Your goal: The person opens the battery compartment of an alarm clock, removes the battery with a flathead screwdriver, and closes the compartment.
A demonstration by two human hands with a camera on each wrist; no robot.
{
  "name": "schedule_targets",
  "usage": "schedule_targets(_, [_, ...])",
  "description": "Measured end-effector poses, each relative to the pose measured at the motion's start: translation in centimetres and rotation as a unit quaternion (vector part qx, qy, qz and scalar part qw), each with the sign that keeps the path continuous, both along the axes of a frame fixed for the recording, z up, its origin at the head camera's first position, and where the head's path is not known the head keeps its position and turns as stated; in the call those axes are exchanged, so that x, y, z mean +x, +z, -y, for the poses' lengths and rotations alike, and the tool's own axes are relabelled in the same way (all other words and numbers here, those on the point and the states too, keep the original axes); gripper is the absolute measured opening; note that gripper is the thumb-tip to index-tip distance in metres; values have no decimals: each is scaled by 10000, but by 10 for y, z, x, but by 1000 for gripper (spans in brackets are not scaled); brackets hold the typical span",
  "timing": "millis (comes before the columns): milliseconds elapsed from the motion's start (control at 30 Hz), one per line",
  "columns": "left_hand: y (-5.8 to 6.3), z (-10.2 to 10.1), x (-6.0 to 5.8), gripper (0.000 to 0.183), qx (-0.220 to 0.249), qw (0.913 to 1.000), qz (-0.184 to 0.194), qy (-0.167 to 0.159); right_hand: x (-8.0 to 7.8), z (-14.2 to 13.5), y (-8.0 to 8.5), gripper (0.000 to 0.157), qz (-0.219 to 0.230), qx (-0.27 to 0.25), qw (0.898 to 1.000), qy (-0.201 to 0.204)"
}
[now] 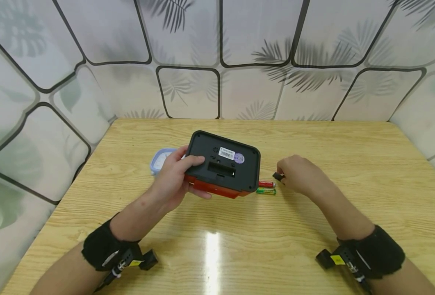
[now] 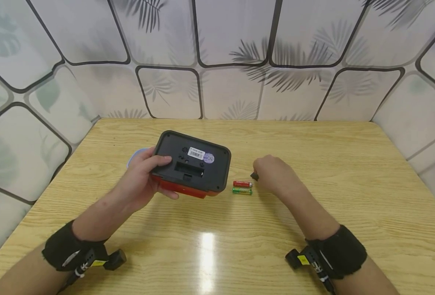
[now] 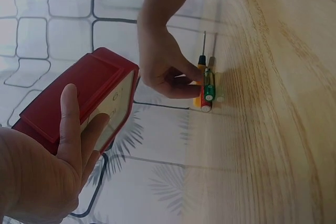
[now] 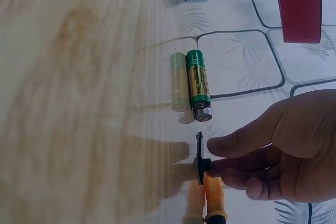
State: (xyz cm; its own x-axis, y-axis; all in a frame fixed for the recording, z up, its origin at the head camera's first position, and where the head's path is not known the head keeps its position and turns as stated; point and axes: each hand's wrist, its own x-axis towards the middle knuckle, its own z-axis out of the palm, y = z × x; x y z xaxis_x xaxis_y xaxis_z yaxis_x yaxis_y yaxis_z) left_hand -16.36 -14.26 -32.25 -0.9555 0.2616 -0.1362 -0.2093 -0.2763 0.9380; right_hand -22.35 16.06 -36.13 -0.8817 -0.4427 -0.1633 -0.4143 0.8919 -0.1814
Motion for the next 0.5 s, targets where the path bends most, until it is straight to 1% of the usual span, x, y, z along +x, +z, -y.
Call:
schedule_targets(133, [0,0,0,38,5,10000,8,-10,0,-1,-3,14,92,217,9997,65])
schedule_targets(233, [0,0,-1,38,15,10000,20,-24,-1,-1,-4,17,40,249,9996,109])
schedule_targets(333, [-1,0,-1,37,25,10000,32,-31,-1,-2,-5,22,38,245,9997,69])
schedule_targets(433, [-1,0,0,35,31,10000,44,-30,-1,-2,-5,17,22,233,9997,122])
schedule_targets(500, [-1,0,0,34,28,10000,48,-28,-3,-2,-5,9,23,196,9996,188])
